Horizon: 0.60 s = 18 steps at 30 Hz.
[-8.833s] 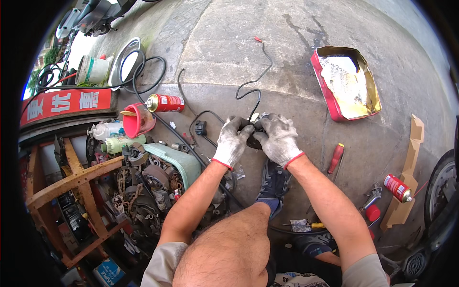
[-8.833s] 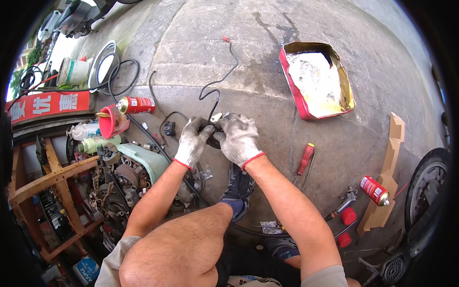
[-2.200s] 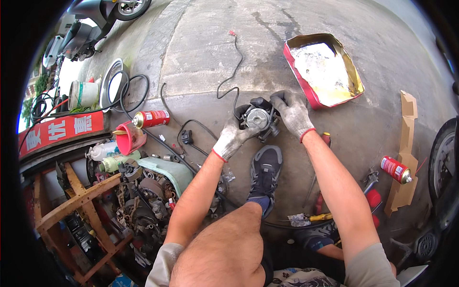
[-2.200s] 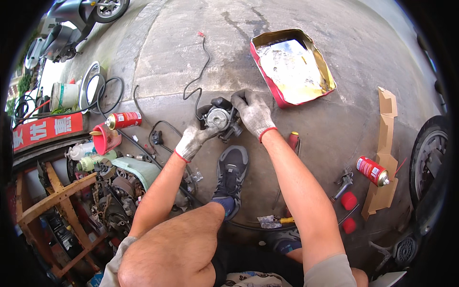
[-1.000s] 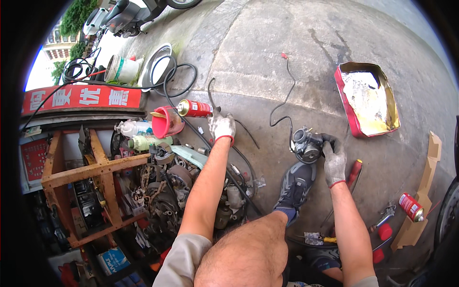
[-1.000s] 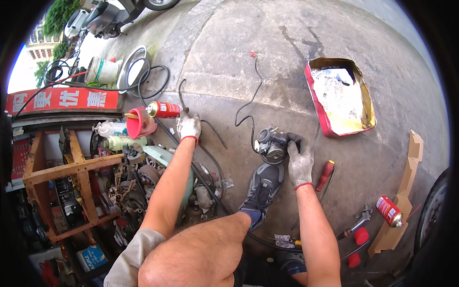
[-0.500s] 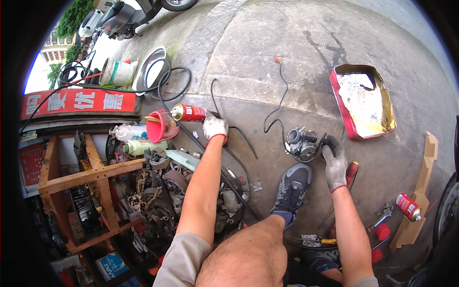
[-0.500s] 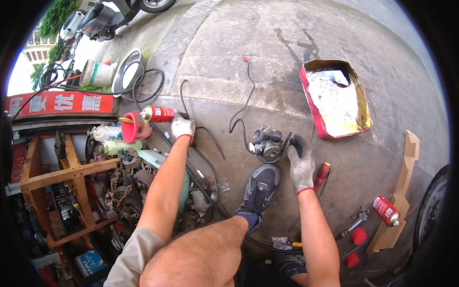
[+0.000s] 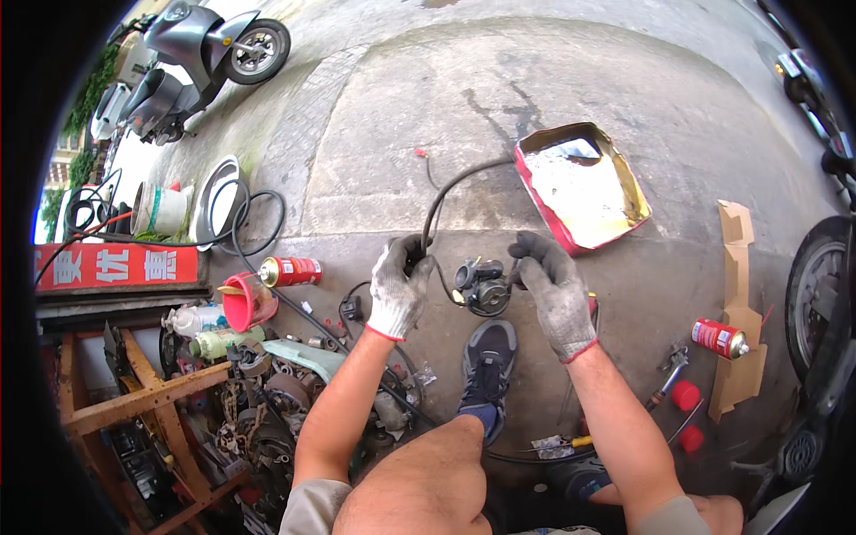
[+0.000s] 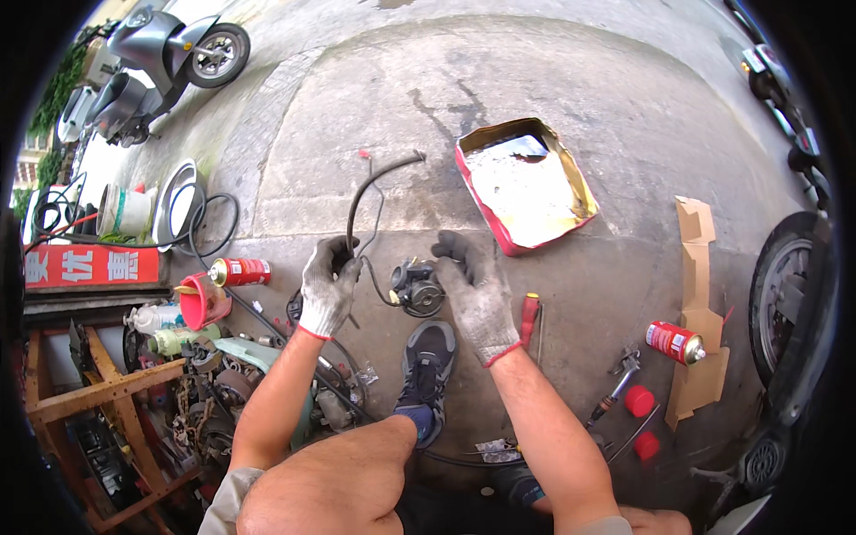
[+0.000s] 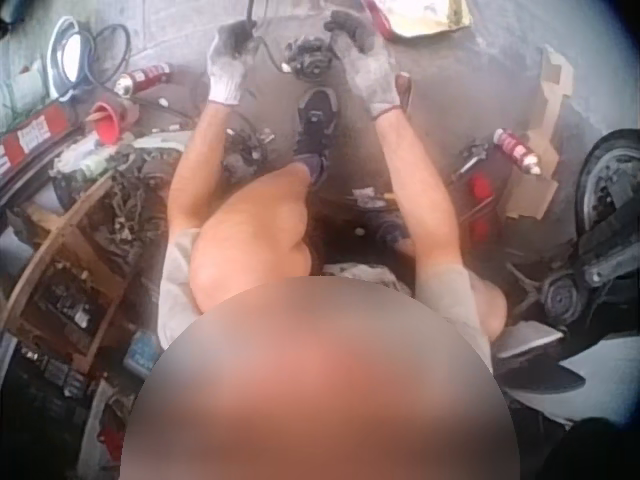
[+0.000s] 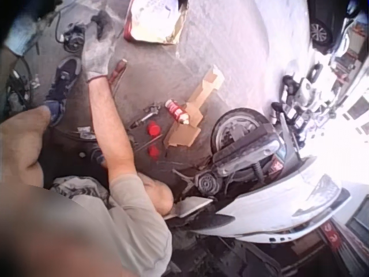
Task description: Repairing and inspecting a motorcycle carburetor in an outdoor setting.
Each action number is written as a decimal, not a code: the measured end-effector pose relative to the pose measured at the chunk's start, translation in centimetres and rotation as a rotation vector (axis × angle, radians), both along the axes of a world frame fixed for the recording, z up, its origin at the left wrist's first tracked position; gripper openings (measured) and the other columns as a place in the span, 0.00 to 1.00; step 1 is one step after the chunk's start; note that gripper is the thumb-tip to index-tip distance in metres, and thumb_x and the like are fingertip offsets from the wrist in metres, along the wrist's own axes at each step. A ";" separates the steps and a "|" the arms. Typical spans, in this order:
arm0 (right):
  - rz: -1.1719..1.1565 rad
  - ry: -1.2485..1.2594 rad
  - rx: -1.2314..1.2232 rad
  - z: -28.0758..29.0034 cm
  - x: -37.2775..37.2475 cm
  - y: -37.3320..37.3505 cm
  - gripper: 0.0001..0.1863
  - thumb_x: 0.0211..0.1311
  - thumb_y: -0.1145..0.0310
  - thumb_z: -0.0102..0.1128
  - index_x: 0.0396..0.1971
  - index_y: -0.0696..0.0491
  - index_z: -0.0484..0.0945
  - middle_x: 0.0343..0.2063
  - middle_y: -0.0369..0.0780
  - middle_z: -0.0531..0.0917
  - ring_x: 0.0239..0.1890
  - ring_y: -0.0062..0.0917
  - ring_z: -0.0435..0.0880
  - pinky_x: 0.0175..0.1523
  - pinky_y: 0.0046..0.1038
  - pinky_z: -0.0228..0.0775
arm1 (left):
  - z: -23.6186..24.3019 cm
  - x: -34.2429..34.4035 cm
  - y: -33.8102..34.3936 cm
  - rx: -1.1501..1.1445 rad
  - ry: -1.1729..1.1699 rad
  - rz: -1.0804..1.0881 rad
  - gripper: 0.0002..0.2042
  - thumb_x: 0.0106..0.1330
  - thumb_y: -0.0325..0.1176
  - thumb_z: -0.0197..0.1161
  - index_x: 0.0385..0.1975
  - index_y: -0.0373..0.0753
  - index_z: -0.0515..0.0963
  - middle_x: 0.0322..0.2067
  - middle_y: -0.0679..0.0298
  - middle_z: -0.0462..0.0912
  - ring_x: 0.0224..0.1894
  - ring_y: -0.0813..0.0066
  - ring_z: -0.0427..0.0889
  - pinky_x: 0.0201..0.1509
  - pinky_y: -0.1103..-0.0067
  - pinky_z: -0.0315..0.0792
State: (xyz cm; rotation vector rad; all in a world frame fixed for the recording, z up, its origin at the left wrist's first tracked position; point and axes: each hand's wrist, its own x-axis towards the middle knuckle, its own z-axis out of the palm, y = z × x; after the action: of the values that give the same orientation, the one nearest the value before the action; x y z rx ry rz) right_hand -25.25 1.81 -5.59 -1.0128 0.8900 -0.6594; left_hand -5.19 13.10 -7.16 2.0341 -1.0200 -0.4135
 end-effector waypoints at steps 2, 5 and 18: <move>-0.024 -0.053 0.028 1.3 -0.6 -0.4 0.16 0.69 0.71 0.54 0.54 0.59 0.73 0.43 0.39 0.82 0.40 0.17 0.80 0.47 0.23 0.74 | 0.4 -3.5 -0.7 0.006 0.019 -0.169 0.13 0.57 0.24 0.65 0.43 0.35 0.78 0.36 0.54 0.80 0.36 0.59 0.82 0.41 0.71 0.76; -0.096 -0.107 0.052 4.4 -2.8 -0.5 0.14 0.71 0.68 0.52 0.52 0.57 0.74 0.42 0.39 0.83 0.38 0.18 0.80 0.45 0.24 0.74 | 1.1 -7.0 -1.1 -0.048 -0.123 -0.390 0.11 0.57 0.26 0.66 0.41 0.37 0.78 0.34 0.52 0.80 0.36 0.52 0.82 0.40 0.67 0.76; 0.093 0.082 -0.142 12.8 -15.1 5.0 0.11 0.71 0.69 0.52 0.43 0.57 0.81 0.35 0.38 0.84 0.37 0.17 0.79 0.44 0.22 0.72 | 20.3 -15.3 -8.7 0.207 0.170 -1.057 0.18 0.72 0.37 0.56 0.56 0.35 0.76 0.51 0.58 0.81 0.52 0.73 0.78 0.59 0.76 0.71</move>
State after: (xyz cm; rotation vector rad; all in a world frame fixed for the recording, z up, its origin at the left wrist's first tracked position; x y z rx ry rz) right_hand -40.37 6.78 7.24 -1.2089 0.8708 -0.6126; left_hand -20.48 4.39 13.18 1.4188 -1.9446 -1.2393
